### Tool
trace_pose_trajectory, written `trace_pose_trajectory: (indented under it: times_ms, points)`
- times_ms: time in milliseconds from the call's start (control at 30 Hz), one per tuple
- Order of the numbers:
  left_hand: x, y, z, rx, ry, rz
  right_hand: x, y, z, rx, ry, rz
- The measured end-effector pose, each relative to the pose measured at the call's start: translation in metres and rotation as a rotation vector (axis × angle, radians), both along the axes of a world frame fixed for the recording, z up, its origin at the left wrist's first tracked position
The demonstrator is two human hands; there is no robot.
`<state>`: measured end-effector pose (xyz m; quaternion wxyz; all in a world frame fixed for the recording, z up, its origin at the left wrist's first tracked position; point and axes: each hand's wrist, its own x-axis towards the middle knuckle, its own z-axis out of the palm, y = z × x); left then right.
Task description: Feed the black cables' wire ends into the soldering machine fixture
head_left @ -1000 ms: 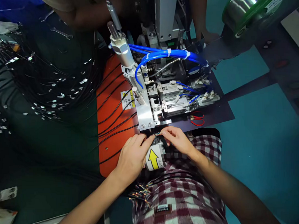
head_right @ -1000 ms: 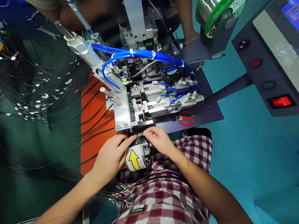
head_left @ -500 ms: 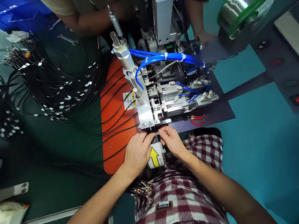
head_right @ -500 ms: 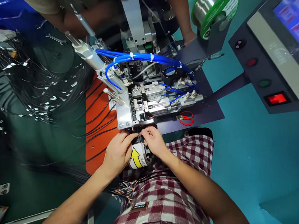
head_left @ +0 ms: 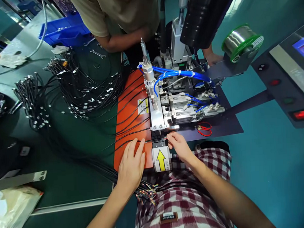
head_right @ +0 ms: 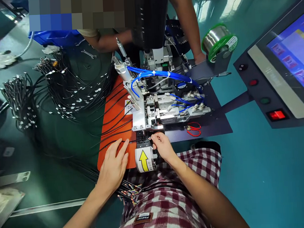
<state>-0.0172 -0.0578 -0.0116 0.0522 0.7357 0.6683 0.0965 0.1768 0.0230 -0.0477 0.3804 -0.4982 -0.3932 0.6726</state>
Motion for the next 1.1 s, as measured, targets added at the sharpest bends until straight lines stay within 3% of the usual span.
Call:
trace_pose_trajectory:
  times_ms: [267,600,900,1100]
  points:
    - [-0.005,0.002,-0.005,0.059,0.047,-0.053,0.023,-0.004,-0.004,-0.016,-0.049,-0.082]
    - [-0.006,0.001,-0.006,0.016,0.025,-0.026,0.096,-0.063,-0.032,-0.130,-0.166,-0.237]
    - [-0.011,0.069,0.000,0.064,-0.056,-0.036,0.103,-0.075,-0.033,-0.150,-0.217,-0.214]
    - [-0.011,0.065,0.003,0.153,-0.009,-0.059,0.109,-0.068,-0.048,-0.155,-0.234,-0.140]
